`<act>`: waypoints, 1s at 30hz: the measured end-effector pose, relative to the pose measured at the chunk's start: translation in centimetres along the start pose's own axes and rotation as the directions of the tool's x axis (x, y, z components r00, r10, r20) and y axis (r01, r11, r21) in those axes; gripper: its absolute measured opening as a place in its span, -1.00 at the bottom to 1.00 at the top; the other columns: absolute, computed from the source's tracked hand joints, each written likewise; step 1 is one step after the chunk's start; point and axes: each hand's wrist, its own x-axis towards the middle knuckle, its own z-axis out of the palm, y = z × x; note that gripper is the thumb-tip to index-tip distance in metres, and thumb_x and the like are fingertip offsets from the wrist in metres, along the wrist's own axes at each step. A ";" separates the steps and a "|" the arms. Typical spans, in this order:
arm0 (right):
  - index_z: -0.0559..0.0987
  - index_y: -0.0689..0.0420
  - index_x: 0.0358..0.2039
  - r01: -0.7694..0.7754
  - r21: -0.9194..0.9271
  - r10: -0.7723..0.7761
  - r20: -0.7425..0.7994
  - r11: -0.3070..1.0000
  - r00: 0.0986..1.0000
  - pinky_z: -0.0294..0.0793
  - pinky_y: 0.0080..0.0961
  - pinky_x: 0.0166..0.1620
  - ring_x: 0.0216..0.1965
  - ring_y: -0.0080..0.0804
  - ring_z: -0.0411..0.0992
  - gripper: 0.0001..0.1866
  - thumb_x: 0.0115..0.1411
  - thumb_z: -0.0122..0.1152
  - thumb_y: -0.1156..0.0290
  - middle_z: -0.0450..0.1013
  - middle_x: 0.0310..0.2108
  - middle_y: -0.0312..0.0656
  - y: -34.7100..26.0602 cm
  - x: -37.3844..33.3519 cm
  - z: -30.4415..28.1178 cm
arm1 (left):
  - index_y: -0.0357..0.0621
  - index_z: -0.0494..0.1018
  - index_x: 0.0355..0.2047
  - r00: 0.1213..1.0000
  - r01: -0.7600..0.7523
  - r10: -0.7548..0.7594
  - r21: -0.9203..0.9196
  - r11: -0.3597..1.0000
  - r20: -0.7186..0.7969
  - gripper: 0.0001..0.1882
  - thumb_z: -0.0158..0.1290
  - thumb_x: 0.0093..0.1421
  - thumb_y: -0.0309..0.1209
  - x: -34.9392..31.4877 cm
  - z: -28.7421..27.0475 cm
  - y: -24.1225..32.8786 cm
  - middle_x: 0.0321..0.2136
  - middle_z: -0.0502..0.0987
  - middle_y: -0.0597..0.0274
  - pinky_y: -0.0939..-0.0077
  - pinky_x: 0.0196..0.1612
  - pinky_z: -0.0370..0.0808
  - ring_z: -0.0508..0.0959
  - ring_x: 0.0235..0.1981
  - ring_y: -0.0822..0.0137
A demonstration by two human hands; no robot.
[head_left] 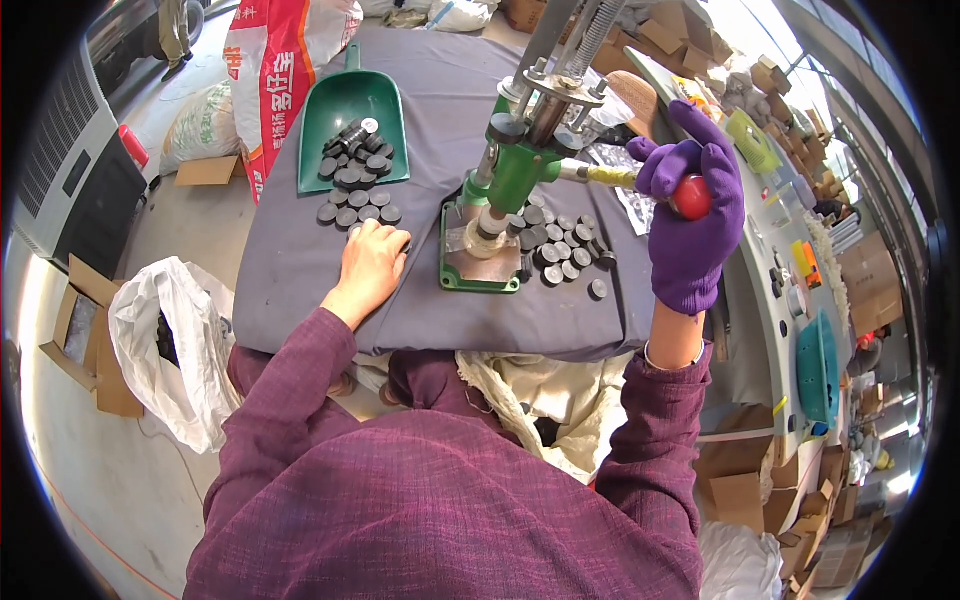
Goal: The person processes small circular parts using a manual press machine.
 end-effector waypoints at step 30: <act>0.47 0.27 -0.01 0.178 0.046 -0.179 0.012 0.983 0.984 0.43 -0.11 -0.01 -0.55 -0.41 0.35 -0.49 0.33 -0.16 0.08 0.31 -0.65 -0.31 3.4 -8.0 -0.2 | -0.29 0.10 0.26 0.916 0.326 -0.392 -0.724 0.607 0.084 -0.13 0.23 -0.09 -0.53 5.9 4.9 7.4 -0.10 0.56 -0.09 0.24 0.03 0.48 0.57 -0.05 0.00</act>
